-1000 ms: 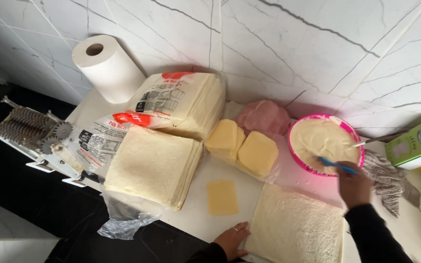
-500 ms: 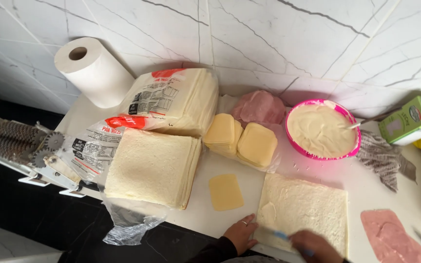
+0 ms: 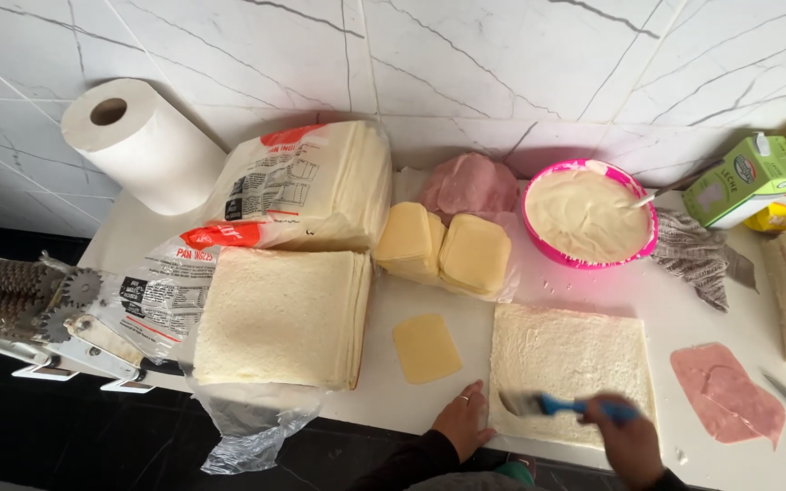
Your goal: Preparing large sandwiches by layering bread, ham, cheese, and spreading sauce.
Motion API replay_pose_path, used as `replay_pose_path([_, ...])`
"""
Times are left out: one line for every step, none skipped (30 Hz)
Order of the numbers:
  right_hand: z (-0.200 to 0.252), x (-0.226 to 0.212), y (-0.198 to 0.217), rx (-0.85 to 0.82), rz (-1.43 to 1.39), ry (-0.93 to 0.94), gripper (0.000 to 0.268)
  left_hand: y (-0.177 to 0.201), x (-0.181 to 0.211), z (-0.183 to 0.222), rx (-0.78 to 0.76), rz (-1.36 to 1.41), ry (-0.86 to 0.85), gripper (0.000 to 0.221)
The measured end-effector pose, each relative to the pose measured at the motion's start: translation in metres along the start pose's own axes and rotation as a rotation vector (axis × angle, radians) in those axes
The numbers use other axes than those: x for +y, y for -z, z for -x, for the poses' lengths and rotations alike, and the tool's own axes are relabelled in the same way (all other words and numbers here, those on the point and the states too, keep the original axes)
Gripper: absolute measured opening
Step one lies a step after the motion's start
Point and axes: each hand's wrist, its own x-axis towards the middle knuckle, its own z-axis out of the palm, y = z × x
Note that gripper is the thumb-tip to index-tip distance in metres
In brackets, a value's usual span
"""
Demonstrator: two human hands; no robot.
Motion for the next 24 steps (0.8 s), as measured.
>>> replay_pose_path([-0.006, 0.002, -0.001, 0.216, -0.381, -0.084, 0.021, -0.001, 0.001, 0.0, 0.025, 0.007, 0.006, 0.059])
replay_pose_path([-0.015, 0.005, -0.001, 0.433, -0.762, -0.168, 0.019, 0.0, 0.002, -0.002, 0.053, 0.012, 0.011, 0.06])
replay_pose_path([-0.018, 0.024, -0.002, 0.435, -0.76, -0.165, 0.019, -0.002, 0.002, -0.001, 0.056, 0.013, 0.008, 0.06])
replay_pose_path([-0.021, 0.043, -0.006, 0.461, -0.833, -0.227, 0.018, -0.002, 0.001, -0.001, 0.05, -0.014, -0.001, 0.063])
replay_pose_path([-0.024, 0.062, -0.01, 0.485, -0.906, -0.29, 0.018, -0.002, -0.001, -0.001, 0.045, -0.04, -0.01, 0.066])
replay_pose_path([-0.021, 0.061, -0.001, 0.486, -0.901, -0.282, 0.018, -0.006, -0.003, -0.004, 0.053, -0.039, -0.014, 0.066])
replay_pose_path([-0.018, 0.061, 0.007, 0.497, -0.796, -0.21, 0.017, -0.009, -0.006, -0.008, 0.064, -0.055, -0.027, 0.069])
replay_pose_path([-0.008, 0.061, 0.011, 0.503, -0.694, -0.15, 0.017, -0.015, -0.008, -0.006, 0.067, -0.069, -0.033, 0.072])
replay_pose_path([-0.007, 0.063, 0.002, 0.501, -0.692, -0.154, 0.017, -0.013, -0.003, -0.004, 0.065, -0.065, -0.029, 0.072])
replay_pose_path([-0.008, 0.065, -0.01, 0.444, -0.758, -0.095, 0.017, -0.008, 0.0, -0.003, 0.059, -0.061, -0.014, 0.071])
replay_pose_path([-0.009, 0.067, -0.021, 0.385, -0.823, -0.036, 0.017, -0.003, 0.003, -0.003, 0.053, -0.057, 0.0, 0.07])
replay_pose_path([-0.008, 0.064, -0.022, 0.382, -0.824, -0.032, 0.017, -0.001, 0.005, -0.003, 0.057, -0.06, 0.002, 0.07])
replay_pose_path([-0.007, 0.06, -0.023, 0.356, -0.727, -0.09, 0.017, 0.001, 0.007, -0.003, 0.02, -0.05, 0.032, 0.069])
replay_pose_path([-0.009, 0.056, -0.025, 0.332, -0.63, -0.145, 0.018, 0.005, 0.009, -0.005, -0.017, -0.042, 0.06, 0.069])
replay_pose_path([-0.01, 0.064, -0.012, 0.33, -0.633, -0.138, 0.018, -0.001, 0.003, -0.005, -0.011, -0.047, 0.06, 0.069])
replay_pose_path([-0.01, 0.074, 0.003, 0.361, -0.56, -0.111, 0.017, -0.009, -0.002, -0.005, 0.006, -0.033, 0.055, 0.069])
replay_pose_path([-0.011, 0.083, 0.018, 0.39, -0.487, -0.084, 0.016, -0.017, -0.006, -0.006, 0.024, -0.018, 0.05, 0.069])
replay_pose_path([-0.025, 0.072, 0.047, 0.39, -0.486, -0.073, 0.016, -0.017, -0.009, -0.01, 0.034, -0.022, 0.048, 0.069])
replay_pose_path([-0.038, 0.061, 0.075, 0.491, -0.304, 0.127, 0.01, -0.018, -0.012, -0.014, 0.046, -0.047, 0.028, 0.076])
replay_pose_path([-0.048, 0.051, 0.102, 0.58, -0.118, 0.322, 0.011, -0.021, -0.013, -0.014, 0.056, -0.068, 0.016, 0.084])
replay_pose_path([-0.072, 0.027, 0.122, 0.574, -0.118, 0.328, 0.011, -0.019, -0.011, -0.013, 0.064, -0.067, 0.02, 0.084])
replay_pose_path([-0.098, 0.003, 0.14, 0.664, -0.187, 0.355, 0.008, -0.017, -0.01, -0.014, 0.017, -0.051, 0.058, 0.08])
replay_pose_path([-0.124, -0.022, 0.159, 0.754, -0.257, 0.383, 0.009, -0.014, -0.008, -0.014, -0.029, -0.035, 0.095, 0.076])
replay_pose_path([-0.144, -0.045, 0.171, 0.747, -0.257, 0.391, 0.009, -0.021, -0.014, -0.016, -0.019, -0.033, 0.098, 0.076])
